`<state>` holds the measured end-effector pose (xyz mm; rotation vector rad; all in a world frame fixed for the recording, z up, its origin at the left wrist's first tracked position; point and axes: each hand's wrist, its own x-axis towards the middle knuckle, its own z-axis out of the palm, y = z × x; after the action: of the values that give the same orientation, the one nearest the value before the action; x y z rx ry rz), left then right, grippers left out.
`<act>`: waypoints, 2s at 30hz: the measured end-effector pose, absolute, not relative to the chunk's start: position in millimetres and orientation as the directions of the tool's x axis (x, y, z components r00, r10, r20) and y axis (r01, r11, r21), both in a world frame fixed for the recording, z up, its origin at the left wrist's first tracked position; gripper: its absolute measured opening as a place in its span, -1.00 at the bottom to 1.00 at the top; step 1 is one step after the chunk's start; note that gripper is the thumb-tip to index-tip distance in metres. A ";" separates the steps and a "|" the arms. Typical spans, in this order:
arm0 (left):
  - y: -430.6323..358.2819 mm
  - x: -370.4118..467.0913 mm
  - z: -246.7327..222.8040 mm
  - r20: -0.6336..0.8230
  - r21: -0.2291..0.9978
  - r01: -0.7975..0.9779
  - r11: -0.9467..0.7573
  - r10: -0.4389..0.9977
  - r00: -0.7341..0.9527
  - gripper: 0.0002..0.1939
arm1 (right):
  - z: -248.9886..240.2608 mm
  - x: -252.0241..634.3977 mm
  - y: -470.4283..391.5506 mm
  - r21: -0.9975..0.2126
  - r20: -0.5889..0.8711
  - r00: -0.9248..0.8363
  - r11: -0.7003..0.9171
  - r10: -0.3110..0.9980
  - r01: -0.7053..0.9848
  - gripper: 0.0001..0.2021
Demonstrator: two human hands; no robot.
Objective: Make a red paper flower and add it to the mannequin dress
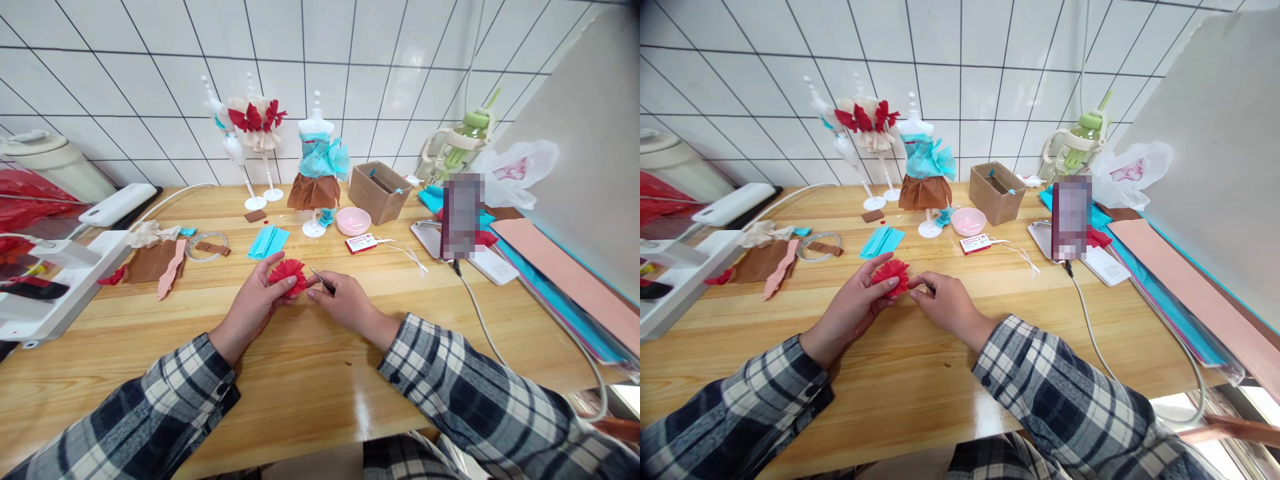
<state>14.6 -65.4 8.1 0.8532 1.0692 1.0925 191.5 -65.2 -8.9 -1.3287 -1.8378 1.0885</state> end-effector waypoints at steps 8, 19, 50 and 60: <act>-65.9 16.2 9.0 -0.255 0.932 -0.241 0.271 0.962 0.095 -0.30 | -8.2 191.1 -66.2 -0.891 0.037 -0.282 0.160 0.959 0.425 -0.84; -65.5 16.2 9.0 -0.253 0.934 -0.235 0.268 0.963 0.092 -0.31 | -3.6 191.1 -67.0 -0.880 0.026 -0.309 0.169 0.951 0.444 -0.89; -66.8 13.0 4.3 -0.191 0.976 -0.062 0.211 0.952 0.239 -0.28 | -7.8 196.0 -63.6 -0.931 0.064 -0.364 0.187 0.929 0.314 -0.59; -65.1 8.7 -2.6 -0.201 0.974 0.176 0.144 0.907 0.370 -0.42 | -5.4 196.7 -68.3 -0.869 0.137 -0.375 0.293 0.917 0.399 -0.57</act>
<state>8.7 -65.1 -2.6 1.3420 1.0907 0.7159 196.7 -68.3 -5.4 -1.1734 -1.9127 1.0175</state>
